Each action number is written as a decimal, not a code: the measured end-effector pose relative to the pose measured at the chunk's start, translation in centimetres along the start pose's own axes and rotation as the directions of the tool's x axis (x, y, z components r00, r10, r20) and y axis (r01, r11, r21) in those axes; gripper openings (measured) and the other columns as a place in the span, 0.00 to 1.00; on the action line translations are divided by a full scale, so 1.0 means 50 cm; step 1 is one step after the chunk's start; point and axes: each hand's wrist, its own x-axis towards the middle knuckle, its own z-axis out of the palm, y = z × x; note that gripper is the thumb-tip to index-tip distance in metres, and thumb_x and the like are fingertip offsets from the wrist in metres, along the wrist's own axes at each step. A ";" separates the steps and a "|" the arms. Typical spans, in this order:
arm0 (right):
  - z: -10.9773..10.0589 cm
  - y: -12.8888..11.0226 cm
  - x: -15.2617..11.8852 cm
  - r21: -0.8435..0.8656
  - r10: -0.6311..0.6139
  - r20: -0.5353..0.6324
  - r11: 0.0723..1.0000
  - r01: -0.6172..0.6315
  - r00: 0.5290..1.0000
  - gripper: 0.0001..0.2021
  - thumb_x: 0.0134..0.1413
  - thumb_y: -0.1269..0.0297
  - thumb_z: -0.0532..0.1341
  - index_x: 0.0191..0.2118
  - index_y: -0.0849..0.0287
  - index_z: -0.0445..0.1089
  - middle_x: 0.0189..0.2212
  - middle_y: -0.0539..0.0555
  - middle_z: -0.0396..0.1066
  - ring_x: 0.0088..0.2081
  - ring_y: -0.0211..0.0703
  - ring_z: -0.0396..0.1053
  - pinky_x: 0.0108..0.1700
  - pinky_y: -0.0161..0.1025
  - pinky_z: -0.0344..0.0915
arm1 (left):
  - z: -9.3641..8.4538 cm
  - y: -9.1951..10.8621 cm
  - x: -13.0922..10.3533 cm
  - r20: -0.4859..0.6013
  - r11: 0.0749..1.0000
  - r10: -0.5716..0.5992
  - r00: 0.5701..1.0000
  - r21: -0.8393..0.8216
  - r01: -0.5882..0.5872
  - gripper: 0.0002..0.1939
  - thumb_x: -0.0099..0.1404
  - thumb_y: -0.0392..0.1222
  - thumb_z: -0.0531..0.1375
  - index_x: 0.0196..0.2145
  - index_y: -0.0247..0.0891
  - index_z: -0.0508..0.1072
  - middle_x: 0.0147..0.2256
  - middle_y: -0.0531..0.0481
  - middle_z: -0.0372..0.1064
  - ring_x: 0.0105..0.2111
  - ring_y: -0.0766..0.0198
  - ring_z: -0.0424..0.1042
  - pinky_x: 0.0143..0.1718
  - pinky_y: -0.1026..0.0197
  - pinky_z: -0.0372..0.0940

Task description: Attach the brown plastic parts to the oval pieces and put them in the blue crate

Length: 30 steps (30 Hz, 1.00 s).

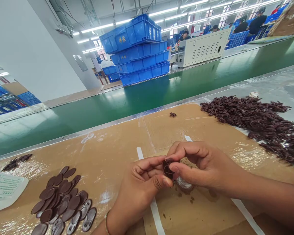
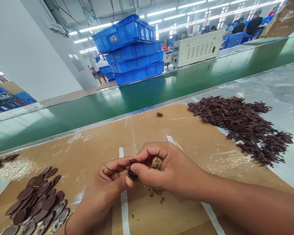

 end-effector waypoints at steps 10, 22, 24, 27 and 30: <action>0.001 0.001 0.001 -0.005 -0.011 -0.011 1.000 0.011 1.000 0.07 0.55 0.60 0.65 0.32 0.57 0.72 0.27 0.51 0.71 0.29 0.38 0.67 0.30 0.35 0.67 | -0.001 0.004 -0.003 0.013 1.000 -0.008 1.000 0.012 0.008 0.16 0.55 0.41 0.74 0.43 0.46 0.83 0.34 0.49 0.81 0.33 0.66 0.78 0.40 0.68 0.71; 0.001 0.001 0.002 0.004 -0.030 -0.021 1.000 0.031 0.999 0.06 0.55 0.61 0.65 0.31 0.57 0.72 0.27 0.50 0.71 0.28 0.38 0.67 0.29 0.35 0.67 | 0.001 0.002 -0.004 0.016 1.000 -0.005 1.000 0.015 0.005 0.16 0.55 0.41 0.73 0.43 0.45 0.83 0.34 0.49 0.81 0.34 0.65 0.78 0.40 0.67 0.71; 0.002 0.001 0.002 -0.004 -0.040 -0.024 0.999 0.040 0.999 0.06 0.54 0.61 0.65 0.31 0.57 0.72 0.27 0.50 0.71 0.28 0.38 0.67 0.30 0.35 0.67 | 0.002 0.004 -0.003 0.017 1.000 0.000 1.000 0.003 0.000 0.16 0.55 0.41 0.74 0.43 0.45 0.83 0.34 0.48 0.81 0.34 0.64 0.79 0.40 0.66 0.71; 0.002 0.001 0.001 0.001 -0.034 -0.020 0.999 0.034 0.999 0.06 0.55 0.61 0.65 0.31 0.56 0.72 0.27 0.50 0.71 0.29 0.37 0.67 0.31 0.35 0.67 | 0.004 0.006 -0.002 0.022 1.000 0.007 1.000 -0.007 -0.007 0.17 0.54 0.41 0.74 0.43 0.44 0.83 0.34 0.48 0.81 0.34 0.63 0.79 0.40 0.65 0.72; 0.002 0.001 0.000 0.011 -0.017 -0.016 1.000 0.017 1.000 0.06 0.55 0.60 0.65 0.32 0.56 0.72 0.27 0.50 0.71 0.29 0.37 0.67 0.30 0.35 0.66 | 0.004 0.005 -0.001 0.023 1.000 0.002 1.000 -0.005 -0.002 0.17 0.54 0.42 0.74 0.43 0.44 0.83 0.33 0.48 0.81 0.33 0.64 0.79 0.40 0.66 0.72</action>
